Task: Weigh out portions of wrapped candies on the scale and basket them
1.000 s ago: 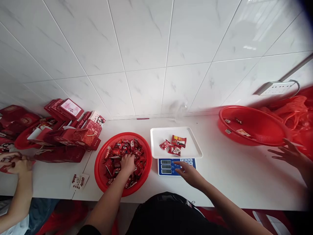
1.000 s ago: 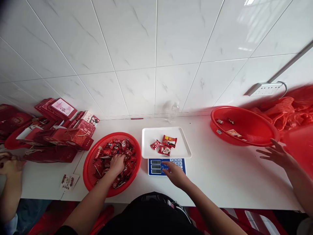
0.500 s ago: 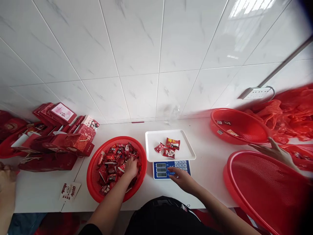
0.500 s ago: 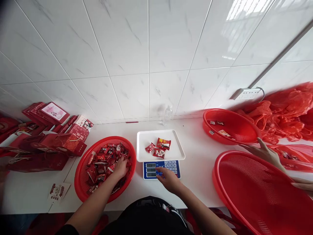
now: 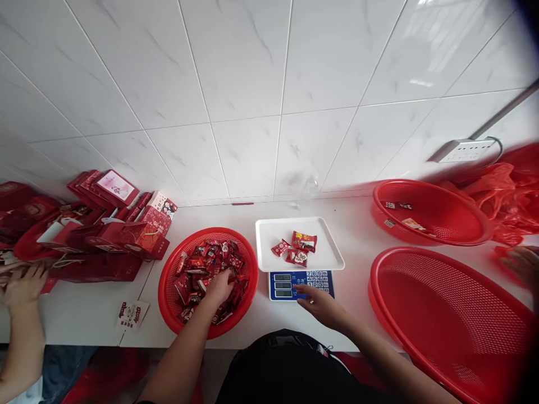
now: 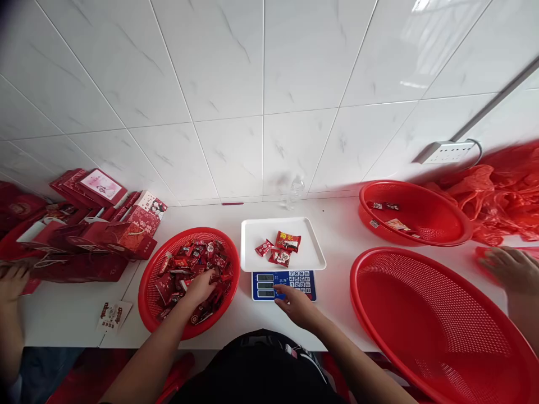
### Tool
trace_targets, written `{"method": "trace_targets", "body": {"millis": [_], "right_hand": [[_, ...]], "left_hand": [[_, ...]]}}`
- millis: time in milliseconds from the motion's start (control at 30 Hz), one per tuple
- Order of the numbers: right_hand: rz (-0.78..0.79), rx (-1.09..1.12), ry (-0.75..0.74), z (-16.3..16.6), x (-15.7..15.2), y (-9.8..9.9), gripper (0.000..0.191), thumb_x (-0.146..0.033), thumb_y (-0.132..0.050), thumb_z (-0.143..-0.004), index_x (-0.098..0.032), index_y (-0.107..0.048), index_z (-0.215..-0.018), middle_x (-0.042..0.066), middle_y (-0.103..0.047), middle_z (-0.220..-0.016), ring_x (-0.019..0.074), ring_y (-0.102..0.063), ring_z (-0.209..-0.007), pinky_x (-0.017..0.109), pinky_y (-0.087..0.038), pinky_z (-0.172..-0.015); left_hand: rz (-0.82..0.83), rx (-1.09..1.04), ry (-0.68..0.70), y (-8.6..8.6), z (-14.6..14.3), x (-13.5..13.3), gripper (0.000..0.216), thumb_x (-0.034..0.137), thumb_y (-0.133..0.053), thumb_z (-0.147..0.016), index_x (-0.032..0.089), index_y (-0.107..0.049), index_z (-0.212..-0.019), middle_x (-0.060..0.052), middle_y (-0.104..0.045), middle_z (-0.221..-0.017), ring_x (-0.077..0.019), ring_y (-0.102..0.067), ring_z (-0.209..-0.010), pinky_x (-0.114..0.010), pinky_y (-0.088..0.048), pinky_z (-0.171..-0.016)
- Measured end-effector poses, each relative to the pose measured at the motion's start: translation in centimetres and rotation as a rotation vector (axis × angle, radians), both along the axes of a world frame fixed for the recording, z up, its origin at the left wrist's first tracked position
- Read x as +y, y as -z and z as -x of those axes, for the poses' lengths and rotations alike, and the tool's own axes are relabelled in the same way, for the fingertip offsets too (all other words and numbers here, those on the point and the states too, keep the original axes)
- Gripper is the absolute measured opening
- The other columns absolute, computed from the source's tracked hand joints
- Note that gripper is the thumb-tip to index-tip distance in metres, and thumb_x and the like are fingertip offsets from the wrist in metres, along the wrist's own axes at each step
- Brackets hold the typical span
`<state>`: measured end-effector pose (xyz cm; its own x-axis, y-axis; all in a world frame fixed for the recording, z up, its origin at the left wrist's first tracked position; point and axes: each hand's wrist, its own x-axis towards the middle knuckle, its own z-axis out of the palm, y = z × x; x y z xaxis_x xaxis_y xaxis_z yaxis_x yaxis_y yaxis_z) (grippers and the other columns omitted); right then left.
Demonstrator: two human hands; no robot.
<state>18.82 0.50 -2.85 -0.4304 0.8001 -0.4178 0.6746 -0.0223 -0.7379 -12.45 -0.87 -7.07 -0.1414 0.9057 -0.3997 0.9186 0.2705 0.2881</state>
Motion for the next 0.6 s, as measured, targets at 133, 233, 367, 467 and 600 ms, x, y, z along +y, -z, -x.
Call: {"method": "trace_targets", "body": {"millis": [133, 233, 367, 467, 600], "right_hand": [[-0.013, -0.026, -0.022, 0.4, 0.0, 0.1, 0.038, -0.031, -0.049, -0.077, -0.023, -0.057, -0.114, 0.006, -0.065, -0.11, 0.0207, -0.062, -0.089, 0.034, -0.047, -0.08], [-0.018, -0.029, -0.051, 1.0, 0.0, 0.3, 0.037, -0.032, -0.049, -0.078, -0.025, -0.057, -0.113, 0.005, -0.065, -0.11, 0.0204, -0.062, -0.089, 0.033, -0.047, -0.08], [-0.015, -0.011, -0.088, 1.6, -0.1, 0.3, 0.037, -0.033, -0.049, -0.078, -0.025, -0.057, -0.114, 0.005, -0.064, -0.111, 0.0202, -0.062, -0.089, 0.033, -0.047, -0.079], [-0.019, -0.012, -0.094, 1.5, -0.1, 0.3, 0.037, -0.032, -0.049, -0.078, -0.026, -0.057, -0.113, 0.004, -0.065, -0.11, 0.0201, -0.062, -0.088, 0.033, -0.047, -0.079], [-0.032, -0.02, -0.055, 0.7, 0.0, 0.4, 0.038, -0.032, -0.049, -0.078, -0.025, -0.056, -0.114, 0.005, -0.065, -0.109, 0.0204, -0.062, -0.088, 0.034, -0.047, -0.079]], "left_hand": [[0.028, 0.03, -0.032, 0.5, -1.0, 0.2, 0.052, 0.037, -0.06, -0.071, 0.019, -0.048, -0.118, -0.014, -0.054, -0.123, -0.0288, -0.054, -0.107, -0.034, -0.04, -0.083], [0.036, 0.058, -0.102, 1.4, -2.3, 0.9, 0.066, 0.031, -0.065, -0.067, 0.015, -0.04, -0.126, -0.02, -0.044, -0.131, -0.0325, -0.05, -0.111, -0.039, -0.039, -0.087], [0.015, 0.005, -0.148, 1.9, -2.4, 1.5, 0.057, 0.022, -0.06, -0.071, 0.018, -0.042, -0.124, -0.017, -0.055, -0.12, -0.0298, -0.054, -0.108, -0.038, -0.041, -0.085], [-0.022, -0.074, -0.173, 1.7, -1.4, 1.5, 0.052, 0.02, -0.054, -0.076, 0.022, -0.041, -0.126, -0.011, -0.061, -0.113, -0.0254, -0.057, -0.103, -0.035, -0.043, -0.083], [-0.075, -0.223, -0.209, 0.9, -0.3, 1.0, 0.05, 0.019, -0.048, -0.082, 0.022, -0.037, -0.13, -0.008, -0.063, -0.111, -0.0179, -0.061, -0.097, -0.027, -0.046, -0.08]]}}
